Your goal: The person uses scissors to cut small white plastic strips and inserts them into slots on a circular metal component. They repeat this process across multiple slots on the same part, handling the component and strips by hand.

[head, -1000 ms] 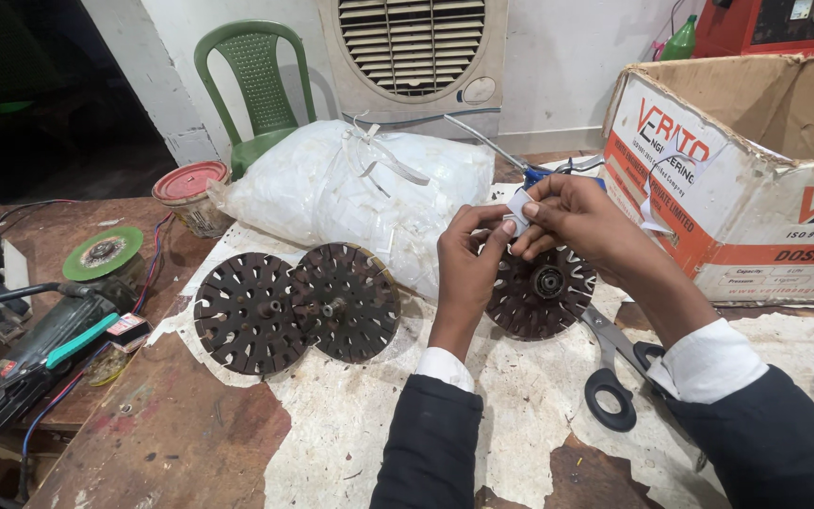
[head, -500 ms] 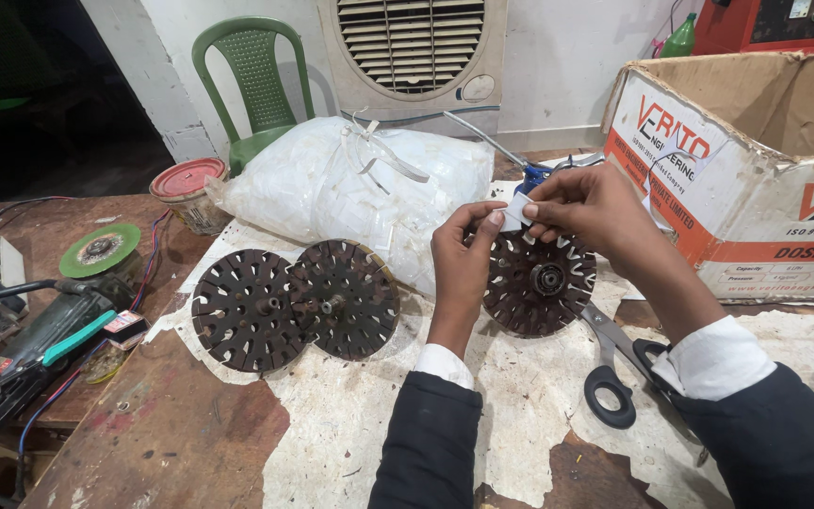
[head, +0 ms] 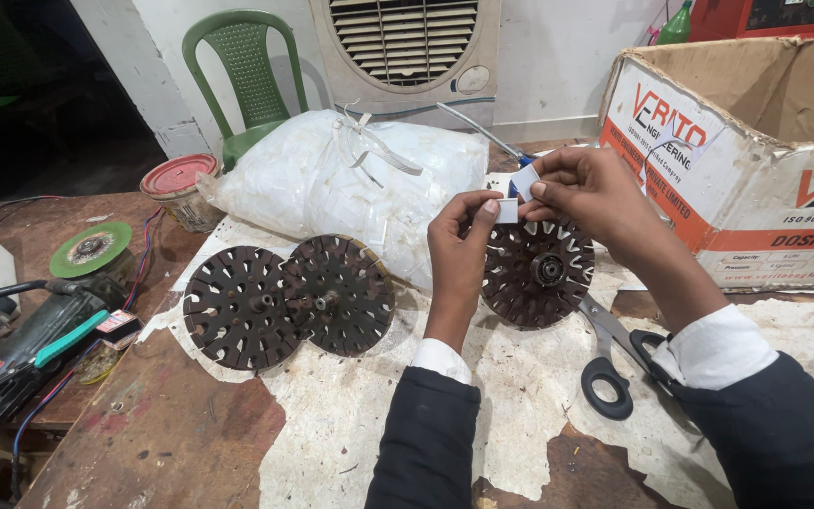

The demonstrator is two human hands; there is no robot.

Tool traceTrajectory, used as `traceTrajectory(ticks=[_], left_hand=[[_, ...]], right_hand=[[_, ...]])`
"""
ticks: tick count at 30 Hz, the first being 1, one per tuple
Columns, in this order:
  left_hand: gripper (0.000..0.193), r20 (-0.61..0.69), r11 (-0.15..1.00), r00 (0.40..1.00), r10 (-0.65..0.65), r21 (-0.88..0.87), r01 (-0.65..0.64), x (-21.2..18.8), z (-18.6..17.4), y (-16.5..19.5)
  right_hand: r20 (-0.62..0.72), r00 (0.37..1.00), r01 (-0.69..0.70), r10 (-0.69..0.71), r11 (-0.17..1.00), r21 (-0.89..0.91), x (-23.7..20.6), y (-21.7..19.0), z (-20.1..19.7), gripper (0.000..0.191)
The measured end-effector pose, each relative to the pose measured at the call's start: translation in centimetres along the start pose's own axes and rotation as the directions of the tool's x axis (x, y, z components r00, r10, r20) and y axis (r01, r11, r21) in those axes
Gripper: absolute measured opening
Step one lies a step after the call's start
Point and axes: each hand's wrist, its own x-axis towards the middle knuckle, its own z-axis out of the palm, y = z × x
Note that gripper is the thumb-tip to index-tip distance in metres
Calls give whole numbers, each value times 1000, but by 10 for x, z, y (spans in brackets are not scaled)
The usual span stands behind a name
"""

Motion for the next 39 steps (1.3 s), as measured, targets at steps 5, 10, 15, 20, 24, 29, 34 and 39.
traceTrajectory(ticks=[5,10,15,20,24,29,34,39], left_hand=[[16,-66,998,996,64,14,-63,3,-2,-7],[14,-315,977,931,-183,44,207,7,-9,-22],[9,-256,871,965,-56,460,173,4,-14,-34],[12,-231,912,926,-297,218,347,1,-18,-32],[14,-196,936,944,-264,184,300,2,-15,-28],[20,-51,991,991,-123,41,125,-3,-9,-26],[24,-11,968,969,-247,-33,247,-1,-5,-22],[26,19,970,970,-240,-21,241,-2,-2,-22]], right_hand=[[56,998,8,-8,1000,-3,2,0,0,21],[-50,993,90,-106,966,-244,-4,-5,-2,13],[-77,997,-18,-11,927,-375,-13,-9,-4,14],[-92,995,-4,-44,883,-469,-25,-2,-6,15],[-96,946,198,-311,783,-590,-25,1,-2,16],[-101,847,326,-522,659,-678,-30,2,-2,12],[16,848,345,-531,527,-777,-33,6,2,17],[37,847,377,-530,549,-746,-31,8,5,19]])
